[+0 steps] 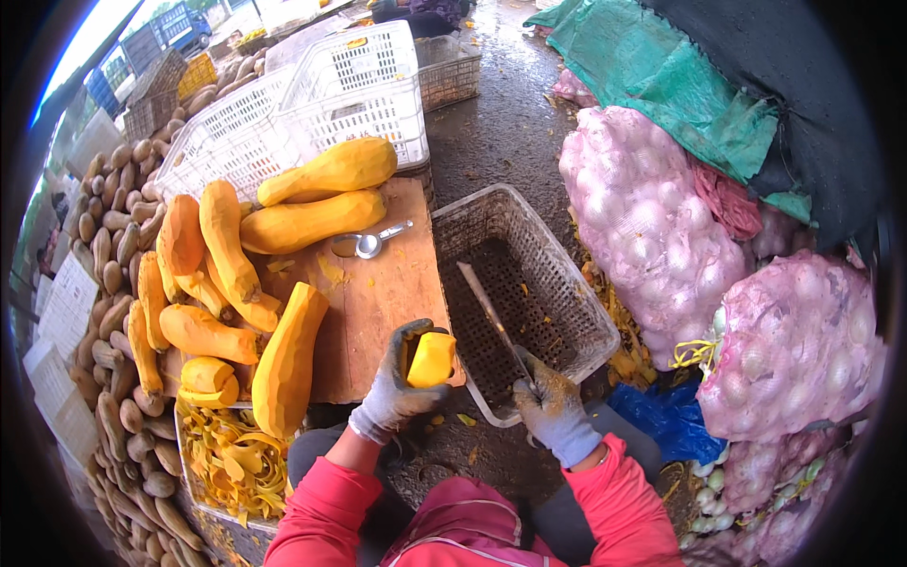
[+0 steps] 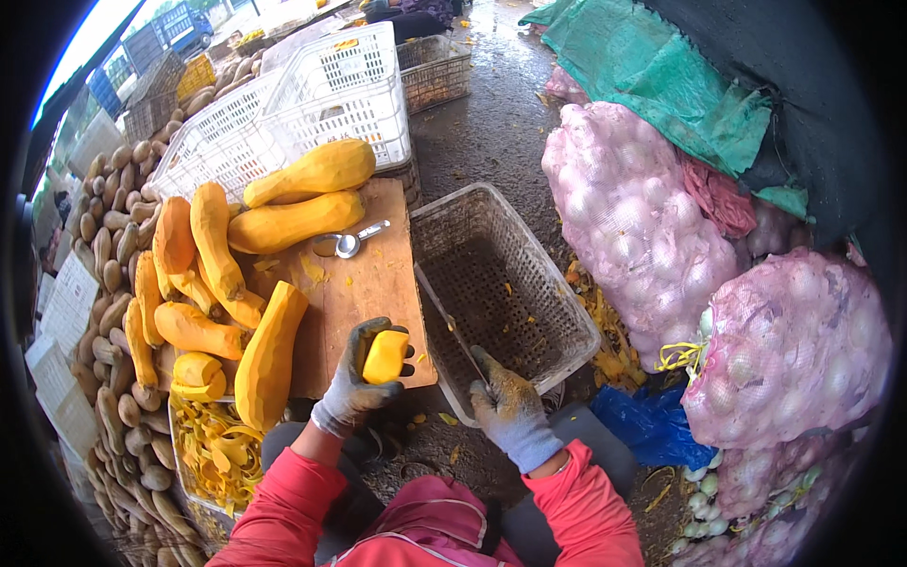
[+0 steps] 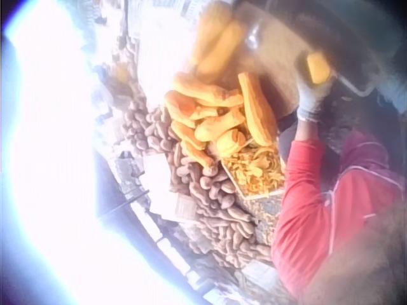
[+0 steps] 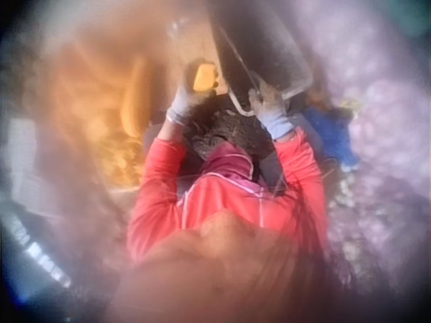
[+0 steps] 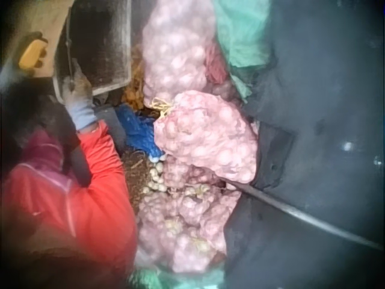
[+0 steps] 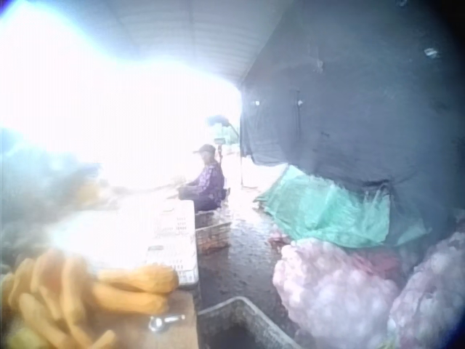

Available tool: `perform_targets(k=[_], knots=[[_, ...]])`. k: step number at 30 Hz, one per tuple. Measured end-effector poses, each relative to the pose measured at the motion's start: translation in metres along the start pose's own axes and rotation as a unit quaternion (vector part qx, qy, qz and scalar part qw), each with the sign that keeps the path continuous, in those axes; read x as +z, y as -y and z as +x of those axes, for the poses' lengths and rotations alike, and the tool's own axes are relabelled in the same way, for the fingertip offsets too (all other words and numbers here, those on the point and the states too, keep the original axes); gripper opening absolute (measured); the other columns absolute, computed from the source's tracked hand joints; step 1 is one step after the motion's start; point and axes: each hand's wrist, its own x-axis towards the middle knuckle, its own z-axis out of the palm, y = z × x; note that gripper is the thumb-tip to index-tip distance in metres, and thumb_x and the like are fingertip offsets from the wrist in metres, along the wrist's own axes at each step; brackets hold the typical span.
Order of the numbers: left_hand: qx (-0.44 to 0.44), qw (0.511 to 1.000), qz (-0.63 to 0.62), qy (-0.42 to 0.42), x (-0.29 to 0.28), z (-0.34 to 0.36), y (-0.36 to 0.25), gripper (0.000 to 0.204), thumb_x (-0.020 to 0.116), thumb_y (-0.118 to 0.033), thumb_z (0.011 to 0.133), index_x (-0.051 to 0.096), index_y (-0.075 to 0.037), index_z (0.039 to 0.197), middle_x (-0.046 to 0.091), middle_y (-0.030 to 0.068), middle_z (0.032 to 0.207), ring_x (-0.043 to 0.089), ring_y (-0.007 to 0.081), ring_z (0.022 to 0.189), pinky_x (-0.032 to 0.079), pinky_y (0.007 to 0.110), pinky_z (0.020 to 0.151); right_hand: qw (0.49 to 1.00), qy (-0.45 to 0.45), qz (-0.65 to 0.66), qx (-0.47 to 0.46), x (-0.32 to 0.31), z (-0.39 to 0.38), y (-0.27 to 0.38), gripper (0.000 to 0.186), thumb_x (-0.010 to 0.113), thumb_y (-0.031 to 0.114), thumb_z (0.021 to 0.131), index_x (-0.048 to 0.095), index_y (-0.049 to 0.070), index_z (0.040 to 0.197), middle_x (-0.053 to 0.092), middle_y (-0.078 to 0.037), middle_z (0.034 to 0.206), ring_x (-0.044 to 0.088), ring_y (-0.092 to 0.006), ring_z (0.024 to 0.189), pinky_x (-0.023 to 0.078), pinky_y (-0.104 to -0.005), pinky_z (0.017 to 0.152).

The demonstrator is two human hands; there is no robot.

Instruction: The person peels and cuts yellow squash on a wooden cutting board using a large knife. They remove the ends, peel the skin, and slice the squash into halves and quarters, placing the pieces into a basket.

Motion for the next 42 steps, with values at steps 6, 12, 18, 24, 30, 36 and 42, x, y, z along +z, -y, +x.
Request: perform_targets(k=[6,12,18,24,30,36,42], knots=[[0.055,0.956,0.289,0.014,0.009,0.000,-0.003,0.088,0.091,-0.016,0.066,0.045,-0.004,0.140,0.057,0.0161,0.132,0.059,0.0299,0.121,0.049,0.040,0.104,0.944,0.021,0.267,0.194,0.024,-0.006,0.008,0.041,0.063,0.015,0.099,0.057,0.003,0.138,0.069,-0.007,0.085,0.062,-0.0111,0.069,0.053,-0.0295,0.065],[0.142,0.907,0.394,0.033,0.029,-0.005,-0.002,0.103,0.093,-0.010,0.063,0.037,-0.004,0.150,0.051,0.0100,0.137,0.052,0.0209,0.126,0.046,0.037,0.106,0.837,-0.033,0.436,0.329,0.052,-0.002,-0.002,0.024,0.061,0.019,0.104,0.064,0.003,0.121,0.063,0.003,0.079,0.056,-0.0053,0.069,0.046,-0.0232,0.060],[-0.219,0.954,-0.204,0.017,0.037,-0.010,-0.004,0.082,0.087,-0.017,0.077,0.044,-0.006,0.147,0.061,0.0111,0.129,0.062,0.0252,0.118,0.052,0.040,0.103,0.879,-0.050,0.394,0.264,0.056,0.001,-0.024,0.023,0.060,0.015,0.103,0.064,-0.002,0.119,0.065,-0.002,0.091,0.057,-0.0086,0.088,0.050,-0.0285,0.079],[-0.212,0.957,-0.192,0.049,0.028,-0.011,-0.002,0.060,0.081,-0.009,0.083,0.055,-0.005,0.137,0.066,0.0100,0.124,0.066,0.0228,0.113,0.055,0.039,0.098,0.982,-0.007,0.152,0.116,0.032,0.003,-0.004,0.036,0.062,0.018,0.101,0.061,-0.003,0.130,0.068,-0.014,0.089,0.065,-0.0193,0.077,0.053,-0.0340,0.070],[-0.156,0.950,-0.269,0.027,0.001,-0.014,0.008,0.064,0.080,-0.010,0.082,0.054,-0.006,0.140,0.065,0.0123,0.125,0.066,0.0248,0.112,0.054,0.037,0.100,0.986,-0.027,-0.099,-0.130,-0.003,-0.004,0.014,0.055,0.073,0.017,0.083,0.062,0.003,0.134,0.068,-0.018,0.098,0.068,-0.0379,0.085,0.057,-0.0465,0.075],[-0.085,0.986,-0.130,0.058,-0.024,-0.016,0.039,0.045,0.066,-0.019,0.098,0.054,-0.007,0.140,0.062,0.0097,0.134,0.062,0.0220,0.118,0.052,0.039,0.103,0.966,0.067,-0.127,-0.216,-0.021,-0.013,0.021,0.059,0.081,0.018,0.068,0.067,0.011,0.125,0.069,-0.011,0.105,0.068,-0.0312,0.086,0.057,-0.0438,0.074],[-0.131,0.957,-0.257,0.026,-0.032,-0.014,0.046,0.046,0.064,-0.027,0.100,0.054,-0.006,0.140,0.062,0.0086,0.134,0.062,0.0212,0.120,0.053,0.038,0.103,0.952,0.104,-0.160,-0.240,-0.024,-0.013,0.022,0.062,0.084,0.020,0.062,0.069,0.016,0.122,0.067,-0.008,0.107,0.068,-0.0297,0.087,0.056,-0.0432,0.074]])
